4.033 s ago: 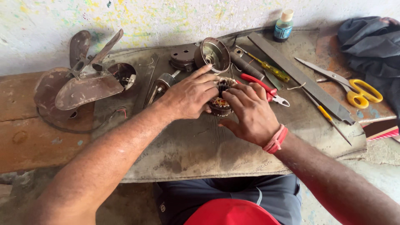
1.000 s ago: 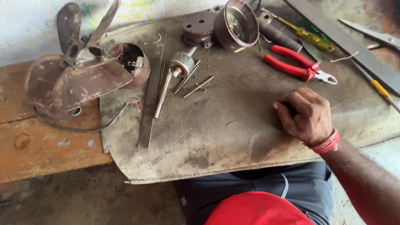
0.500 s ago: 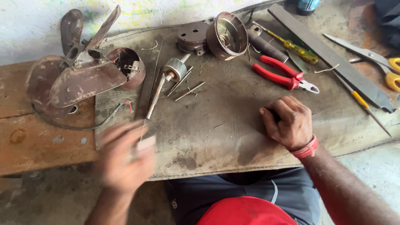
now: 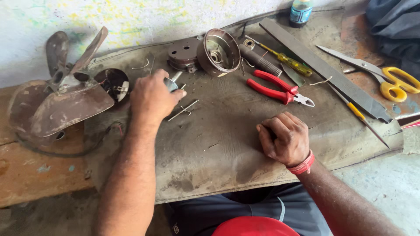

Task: The person uses pliers to adjust and secure wires on a cylindrical motor stator, then handles the rotor and other components on a workbench. The person places the stator into a metal housing and continues to manipulate the rotor and shaft parts.

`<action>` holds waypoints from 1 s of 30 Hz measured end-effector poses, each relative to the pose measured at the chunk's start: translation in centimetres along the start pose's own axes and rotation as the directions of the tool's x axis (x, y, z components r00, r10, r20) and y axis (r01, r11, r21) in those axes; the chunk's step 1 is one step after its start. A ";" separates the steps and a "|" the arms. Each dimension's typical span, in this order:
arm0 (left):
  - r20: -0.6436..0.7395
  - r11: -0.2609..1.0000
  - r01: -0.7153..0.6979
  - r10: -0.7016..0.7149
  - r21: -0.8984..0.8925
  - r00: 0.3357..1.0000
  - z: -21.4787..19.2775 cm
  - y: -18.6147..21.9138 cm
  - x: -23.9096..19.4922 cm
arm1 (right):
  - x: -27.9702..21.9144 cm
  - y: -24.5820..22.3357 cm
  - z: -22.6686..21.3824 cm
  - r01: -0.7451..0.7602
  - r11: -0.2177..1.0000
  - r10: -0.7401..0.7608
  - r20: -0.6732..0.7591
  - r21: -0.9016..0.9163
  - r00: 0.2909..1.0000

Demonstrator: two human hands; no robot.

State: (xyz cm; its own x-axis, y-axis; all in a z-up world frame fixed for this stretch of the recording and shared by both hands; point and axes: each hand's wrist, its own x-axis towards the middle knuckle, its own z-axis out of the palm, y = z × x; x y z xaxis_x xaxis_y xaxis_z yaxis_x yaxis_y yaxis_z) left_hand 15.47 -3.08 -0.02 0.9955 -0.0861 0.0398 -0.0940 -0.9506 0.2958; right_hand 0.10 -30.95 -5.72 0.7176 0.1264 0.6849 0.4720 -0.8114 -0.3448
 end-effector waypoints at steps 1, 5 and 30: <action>-0.031 0.999 -0.015 0.013 -0.038 0.999 0.1 -0.4 0.0 | 0.0 0.0 0.0 0.001 1.000 -0.001 -0.004 -0.003 1.000; -0.043 0.991 -0.026 0.020 -0.129 0.999 0.0 -2.0 -0.1 | 0.0 -0.1 0.1 -0.004 1.000 0.004 -0.001 -0.006 1.000; -0.098 0.664 -0.634 0.656 -0.396 0.749 4.1 0.3 -1.0 | 5.6 8.7 -3.5 -0.204 0.941 0.230 0.071 -0.272 0.971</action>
State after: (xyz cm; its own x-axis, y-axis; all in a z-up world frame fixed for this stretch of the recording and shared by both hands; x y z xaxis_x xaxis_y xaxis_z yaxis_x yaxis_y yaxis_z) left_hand 14.51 -4.54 -3.90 0.6823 -0.6585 0.3174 -0.6984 -0.4588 0.5494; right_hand 6.43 -39.32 -2.68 0.8414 -0.0239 0.5398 0.1587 -0.9440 -0.2892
